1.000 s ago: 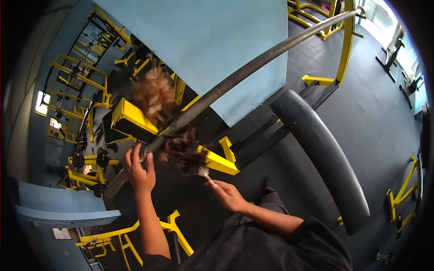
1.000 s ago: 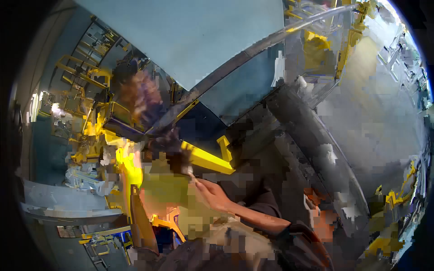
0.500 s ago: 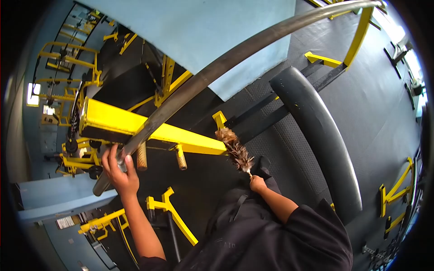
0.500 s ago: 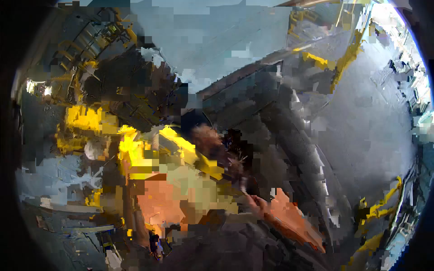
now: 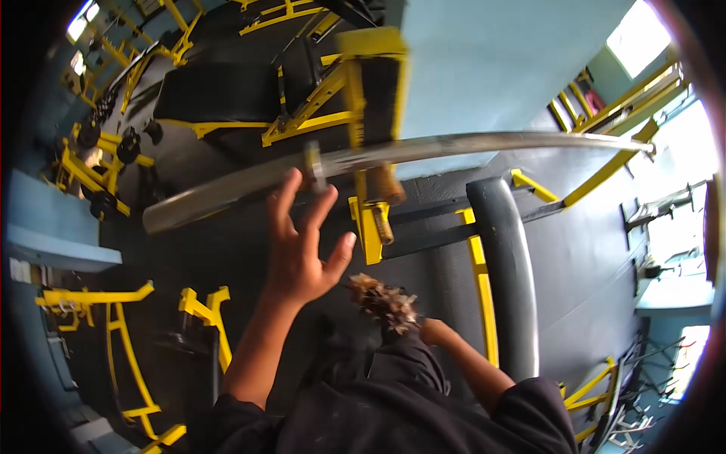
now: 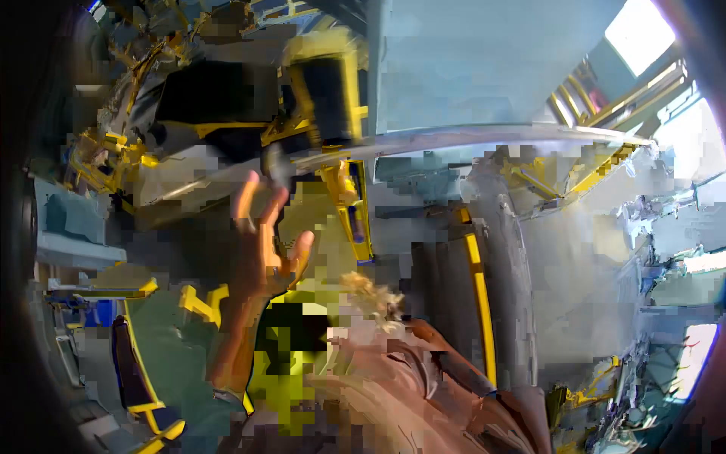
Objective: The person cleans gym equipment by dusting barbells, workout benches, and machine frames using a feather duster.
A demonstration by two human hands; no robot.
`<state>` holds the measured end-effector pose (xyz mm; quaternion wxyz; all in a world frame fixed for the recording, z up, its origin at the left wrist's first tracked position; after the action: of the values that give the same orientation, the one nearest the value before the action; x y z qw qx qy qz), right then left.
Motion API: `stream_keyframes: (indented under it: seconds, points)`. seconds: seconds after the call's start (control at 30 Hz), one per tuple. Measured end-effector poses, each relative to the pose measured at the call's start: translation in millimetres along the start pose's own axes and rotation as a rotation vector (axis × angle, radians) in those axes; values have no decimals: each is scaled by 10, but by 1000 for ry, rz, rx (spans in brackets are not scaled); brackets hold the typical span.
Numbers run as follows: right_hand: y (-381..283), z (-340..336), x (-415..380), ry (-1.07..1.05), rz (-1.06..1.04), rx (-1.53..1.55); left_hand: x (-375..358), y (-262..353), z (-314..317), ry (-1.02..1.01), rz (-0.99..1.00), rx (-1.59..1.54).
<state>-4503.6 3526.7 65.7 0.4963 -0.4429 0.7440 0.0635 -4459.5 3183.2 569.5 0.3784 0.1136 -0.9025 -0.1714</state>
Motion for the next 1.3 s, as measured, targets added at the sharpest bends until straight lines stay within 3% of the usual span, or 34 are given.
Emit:
stream_keyframes:
  seconds: [0.03,0.07,0.13,0.23,0.33,0.4,0.43,0.5,0.6,0.63,0.77,0.83,0.93,1.0,1.03,1.1,1.23,1.3]
  points:
    - [-349,-715,-421,196,193,313,-202,-77,-28,-14,-38,1]
    - [-628,-897,-437,229,224,286,-425,-146,-50,-31,-79,2]
    - [-766,-855,-155,441,321,319,-938,-441,-72,-25,-191,-101]
    - [-1147,-639,85,447,337,370,-1745,-873,-215,-61,-390,-204]
    - [-1743,-1118,-333,586,215,452,-2618,-1290,-301,-45,-554,-255]
    - [-1895,-1553,-862,1064,103,707,-2996,-1467,-399,-13,-607,-302]
    - [-1934,-1633,-934,1081,105,695,-3140,-1552,-415,-34,-676,-317]
    - [-2141,-1989,-1352,1434,-38,402,-3235,-1658,-430,-74,-735,-327]
    - [-2344,-2327,-1563,1571,-29,380,-3145,-1704,-436,-84,-744,-374]
    - [-2422,-2381,-1536,1385,38,627,-3073,-1681,-470,-80,-736,-378]
    - [-2220,-2111,-1059,1406,3,465,-2876,-1624,-634,-37,-731,-443]
    - [-2075,-1788,-696,1113,167,473,-2910,-1652,-708,-38,-761,-465]
    - [-1572,-1212,110,885,138,307,-3062,-1720,-861,-64,-795,-481]
    - [-1230,-670,806,487,277,397,-2994,-1778,-1093,-38,-818,-481]
    - [-1404,-671,834,479,263,404,-2858,-1822,-1272,27,-814,-509]
    - [-1701,-876,677,703,284,510,-2499,-1921,-1557,90,-806,-523]
    - [-1805,-944,1218,798,267,514,-1461,-1993,-1746,129,-604,-643]
    - [-1967,-979,1578,738,242,427,-1013,-1968,-1716,99,-513,-651]
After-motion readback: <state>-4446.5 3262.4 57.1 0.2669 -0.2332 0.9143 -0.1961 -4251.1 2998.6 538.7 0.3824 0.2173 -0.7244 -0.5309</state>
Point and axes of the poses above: each hand's wrist, its own x-axis towards the middle knuckle, its own z-axis out of the palm, y = z × x, the point moved 9 cm from there along x, towards the middle knuckle
